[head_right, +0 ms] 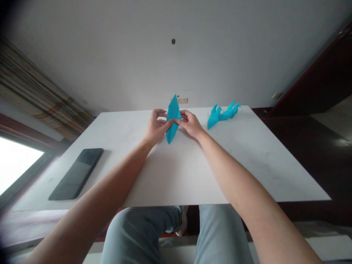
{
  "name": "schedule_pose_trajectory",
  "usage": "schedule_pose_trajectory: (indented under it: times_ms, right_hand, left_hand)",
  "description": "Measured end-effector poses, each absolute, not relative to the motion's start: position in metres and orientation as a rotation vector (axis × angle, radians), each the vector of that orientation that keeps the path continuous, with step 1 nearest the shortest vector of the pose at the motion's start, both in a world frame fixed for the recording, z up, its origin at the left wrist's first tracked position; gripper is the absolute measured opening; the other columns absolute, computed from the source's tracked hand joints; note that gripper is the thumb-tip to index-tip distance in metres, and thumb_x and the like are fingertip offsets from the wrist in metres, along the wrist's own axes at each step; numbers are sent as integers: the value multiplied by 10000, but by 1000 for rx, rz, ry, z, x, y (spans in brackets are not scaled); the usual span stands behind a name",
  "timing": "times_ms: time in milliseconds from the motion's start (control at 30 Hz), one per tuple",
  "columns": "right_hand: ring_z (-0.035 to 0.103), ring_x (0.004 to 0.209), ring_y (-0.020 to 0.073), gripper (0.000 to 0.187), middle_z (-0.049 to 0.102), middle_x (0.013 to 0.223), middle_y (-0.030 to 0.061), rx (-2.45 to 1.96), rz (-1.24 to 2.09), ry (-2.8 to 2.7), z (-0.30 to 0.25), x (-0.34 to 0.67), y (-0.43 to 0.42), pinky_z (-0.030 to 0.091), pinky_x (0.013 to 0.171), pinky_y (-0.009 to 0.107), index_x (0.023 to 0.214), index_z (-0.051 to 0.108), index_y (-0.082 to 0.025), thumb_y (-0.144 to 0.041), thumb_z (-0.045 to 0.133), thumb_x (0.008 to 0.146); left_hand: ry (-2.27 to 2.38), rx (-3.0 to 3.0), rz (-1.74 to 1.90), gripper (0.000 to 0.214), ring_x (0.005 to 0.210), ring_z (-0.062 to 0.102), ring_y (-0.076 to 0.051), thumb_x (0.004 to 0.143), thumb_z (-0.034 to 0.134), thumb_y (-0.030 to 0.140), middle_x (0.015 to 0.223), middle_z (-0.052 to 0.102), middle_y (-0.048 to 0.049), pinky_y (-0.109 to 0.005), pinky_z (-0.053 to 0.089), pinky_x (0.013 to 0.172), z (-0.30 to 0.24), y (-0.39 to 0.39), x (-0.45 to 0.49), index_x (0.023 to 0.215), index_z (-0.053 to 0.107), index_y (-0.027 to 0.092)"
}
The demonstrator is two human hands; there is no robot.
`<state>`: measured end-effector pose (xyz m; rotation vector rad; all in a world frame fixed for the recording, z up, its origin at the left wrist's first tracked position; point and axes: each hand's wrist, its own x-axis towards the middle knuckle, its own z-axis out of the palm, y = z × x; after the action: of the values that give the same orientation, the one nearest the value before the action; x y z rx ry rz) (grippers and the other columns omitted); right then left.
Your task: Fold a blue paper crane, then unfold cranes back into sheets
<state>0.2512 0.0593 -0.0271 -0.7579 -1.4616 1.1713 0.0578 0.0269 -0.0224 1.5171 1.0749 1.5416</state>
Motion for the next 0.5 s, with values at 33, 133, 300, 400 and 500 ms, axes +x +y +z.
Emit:
schedule_pose_trajectory:
  times_ms: [33, 133, 300, 400, 500]
  right_hand:
    - [643, 817, 188, 690, 755, 922, 6, -771, 1165, -1466, -26, 252, 59, 520, 722, 332, 1053, 699, -269, -741, 1030, 675]
    - [489, 661, 148, 655, 645, 744, -31, -821, 1149, -1464, -25, 254, 60, 390, 599, 308, 959, 713, -254, -792, 988, 708]
    - [427, 616, 136, 665, 584, 682, -47, -841, 1141, -1478, -25, 253, 60, 322, 574, 306, 889, 691, -251, -835, 960, 718]
    - [425, 637, 141, 648, 578, 697, -46, -824, 1141, -1499, -25, 252, 59, 322, 589, 307, 905, 688, -255, -823, 951, 740]
    - [423, 640, 144, 592, 544, 689, -49, -810, 1147, -1505, -25, 253, 59, 318, 592, 307, 911, 685, -260, -779, 939, 781]
  left_hand:
    - [1084, 1545, 1540, 565, 713, 678, -78, 843, 956, 234, 1202, 723, -20, -218, 555, 603, -22, 26, 57, 1265, 582, 278]
    - [1108, 1658, 1522, 609, 758, 696, -97, 807, 944, 181, 1214, 734, -24, -241, 563, 657, -20, 22, 55, 1288, 583, 275]
    - [1212, 1753, 1514, 437, 750, 707, -127, 870, 868, 169, 1213, 785, -44, -281, 529, 661, -16, 16, 56, 1219, 622, 260]
    - [1208, 1697, 1554, 257, 718, 689, -134, 950, 828, 228, 1141, 800, -39, -279, 496, 615, -17, 19, 56, 1135, 653, 261]
    - [1178, 1613, 1550, 150, 624, 618, -121, 1017, 800, 313, 938, 754, -13, -265, 424, 542, -19, 25, 55, 1027, 663, 254]
